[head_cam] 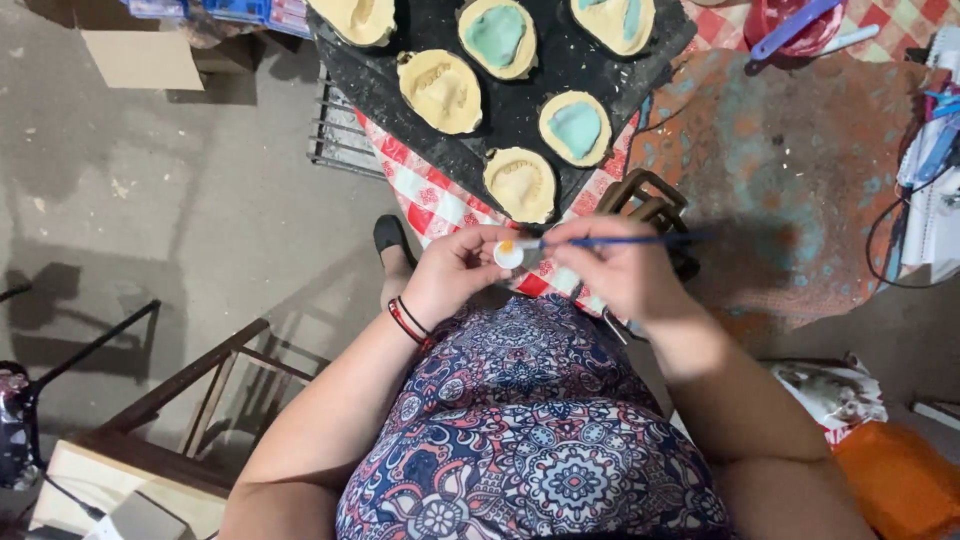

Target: The person pours a liquid from a white bottle into a small cap and uses a brush to apply the liquid to the inside of several yellow molds arranged on a black tray. The person repeatedly dips the brush into the cap to continue painting the molds.

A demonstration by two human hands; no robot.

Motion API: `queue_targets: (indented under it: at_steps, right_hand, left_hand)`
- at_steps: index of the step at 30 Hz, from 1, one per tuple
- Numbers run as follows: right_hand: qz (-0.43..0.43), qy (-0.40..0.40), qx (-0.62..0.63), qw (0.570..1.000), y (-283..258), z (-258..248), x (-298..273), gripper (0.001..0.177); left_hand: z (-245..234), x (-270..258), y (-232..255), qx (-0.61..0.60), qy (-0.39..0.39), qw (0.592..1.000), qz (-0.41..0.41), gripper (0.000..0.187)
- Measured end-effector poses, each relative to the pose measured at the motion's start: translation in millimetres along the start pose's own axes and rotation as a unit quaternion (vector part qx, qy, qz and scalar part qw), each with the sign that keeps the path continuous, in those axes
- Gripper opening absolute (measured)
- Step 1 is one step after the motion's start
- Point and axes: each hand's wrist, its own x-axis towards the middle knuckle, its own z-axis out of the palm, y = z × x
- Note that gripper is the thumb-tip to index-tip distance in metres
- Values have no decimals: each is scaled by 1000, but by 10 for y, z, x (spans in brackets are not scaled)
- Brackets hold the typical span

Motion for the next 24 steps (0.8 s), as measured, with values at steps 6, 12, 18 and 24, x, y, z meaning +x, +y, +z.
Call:
queue_targets:
  at_steps: [6, 12, 18, 24]
  right_hand:
    - [-41, 50, 47, 997, 859, -3, 680, 12]
    - [20, 74, -43, 996, 960, 56, 988, 15]
    - [52, 60, -109, 991, 577, 221, 844, 16]
    - [17, 106, -111, 988, 1092, -56, 1031, 16]
  left_hand:
    - [-190, -54, -204, -4, 15, 1000, -11, 46]
    - [-128, -240, -232, -40, 0, 999, -25, 48]
    - [-117, -262, -182, -47, -7, 999, -16, 48]
    - [-125, -278, -93, -51, -17, 999, -10, 48]
